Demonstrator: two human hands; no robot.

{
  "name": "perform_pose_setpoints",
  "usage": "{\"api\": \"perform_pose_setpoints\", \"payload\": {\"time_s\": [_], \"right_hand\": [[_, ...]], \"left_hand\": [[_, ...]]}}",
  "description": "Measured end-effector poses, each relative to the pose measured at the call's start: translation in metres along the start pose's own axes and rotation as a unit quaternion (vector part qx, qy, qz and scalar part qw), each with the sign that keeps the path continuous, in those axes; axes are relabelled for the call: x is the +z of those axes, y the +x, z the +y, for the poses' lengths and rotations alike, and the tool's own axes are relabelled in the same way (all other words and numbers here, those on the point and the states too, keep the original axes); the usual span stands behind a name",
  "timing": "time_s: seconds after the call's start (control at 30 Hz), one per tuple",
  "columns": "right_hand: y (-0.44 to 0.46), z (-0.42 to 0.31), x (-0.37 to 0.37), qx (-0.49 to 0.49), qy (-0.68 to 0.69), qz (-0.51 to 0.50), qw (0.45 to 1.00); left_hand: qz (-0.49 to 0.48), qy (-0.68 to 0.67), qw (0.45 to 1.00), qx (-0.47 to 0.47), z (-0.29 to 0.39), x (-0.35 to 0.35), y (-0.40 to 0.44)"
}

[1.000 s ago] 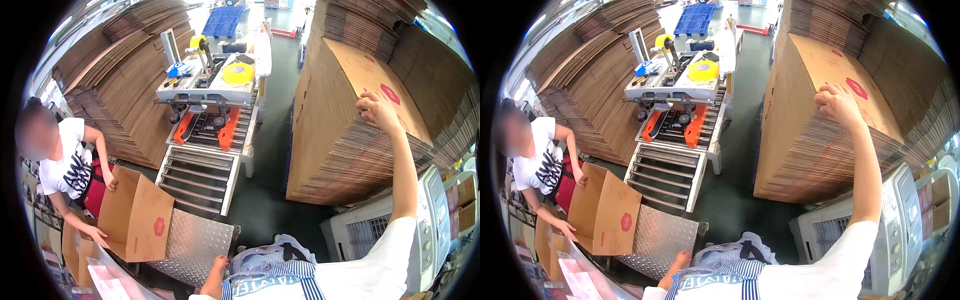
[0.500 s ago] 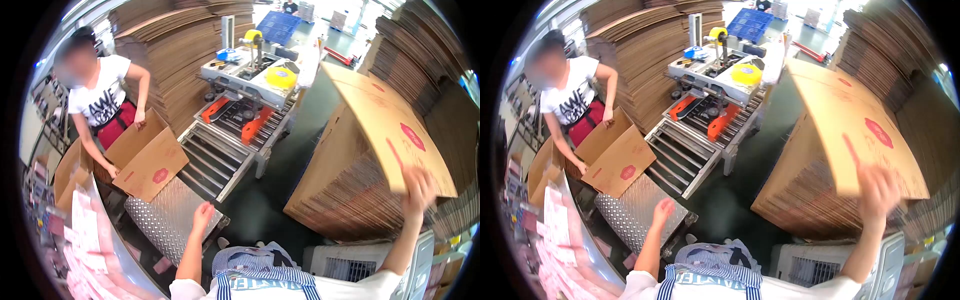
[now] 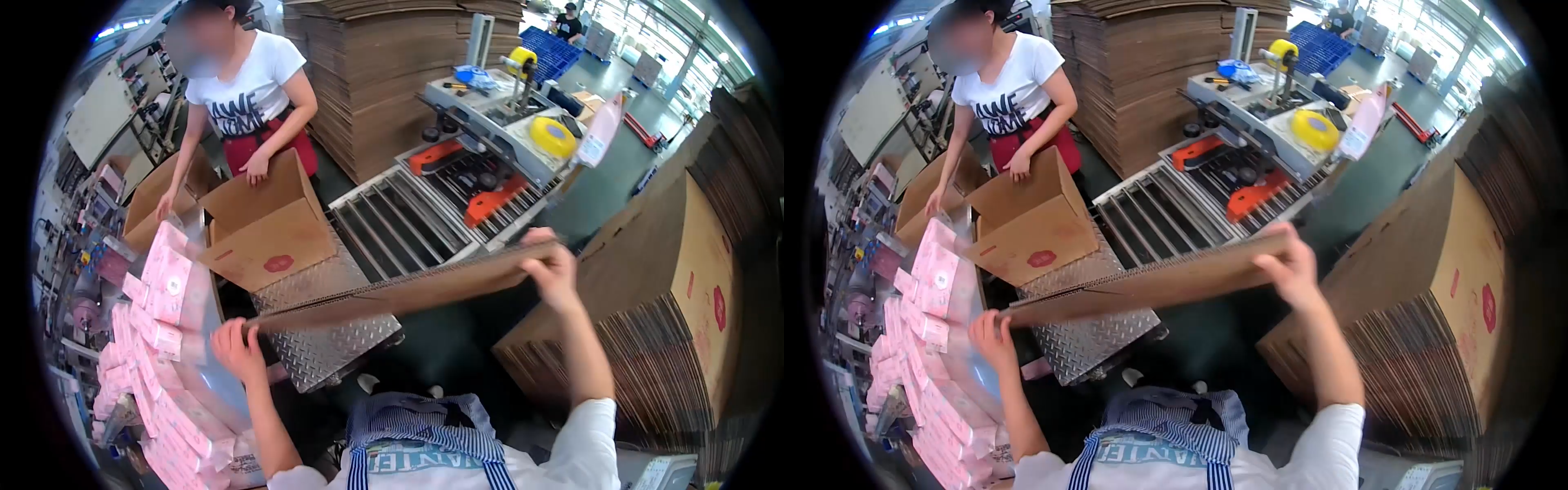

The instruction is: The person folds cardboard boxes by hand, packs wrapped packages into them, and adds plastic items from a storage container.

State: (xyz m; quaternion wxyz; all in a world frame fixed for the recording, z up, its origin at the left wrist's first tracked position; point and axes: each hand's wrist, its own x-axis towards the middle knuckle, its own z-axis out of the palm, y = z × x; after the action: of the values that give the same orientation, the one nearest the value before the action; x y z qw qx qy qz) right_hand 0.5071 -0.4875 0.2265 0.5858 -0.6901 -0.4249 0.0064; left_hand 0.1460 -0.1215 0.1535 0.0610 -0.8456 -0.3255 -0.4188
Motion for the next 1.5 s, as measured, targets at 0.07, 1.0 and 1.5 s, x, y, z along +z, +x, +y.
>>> {"api": "perform_pose_setpoints", "payload": {"time_s": [0.07, 1.0, 1.5], "right_hand": [[0.032, 0.074, 0.044, 0.052, -0.049, 0.023, 0.997], [0.100, 0.008, 0.281, -0.222, -0.195, -0.348, 0.890], [0.081, 0.094, 0.284, 0.149, -0.249, -0.689, 0.665]], "left_hand": [[-0.013, 0.064, 0.998, -0.003, -0.013, -0.005, -0.007], [-0.488, 0.083, 0.858, -0.134, -0.087, 0.088, 0.114], [-0.275, -0.210, 0.890, -0.297, -0.027, 0.177, -0.002]]}}
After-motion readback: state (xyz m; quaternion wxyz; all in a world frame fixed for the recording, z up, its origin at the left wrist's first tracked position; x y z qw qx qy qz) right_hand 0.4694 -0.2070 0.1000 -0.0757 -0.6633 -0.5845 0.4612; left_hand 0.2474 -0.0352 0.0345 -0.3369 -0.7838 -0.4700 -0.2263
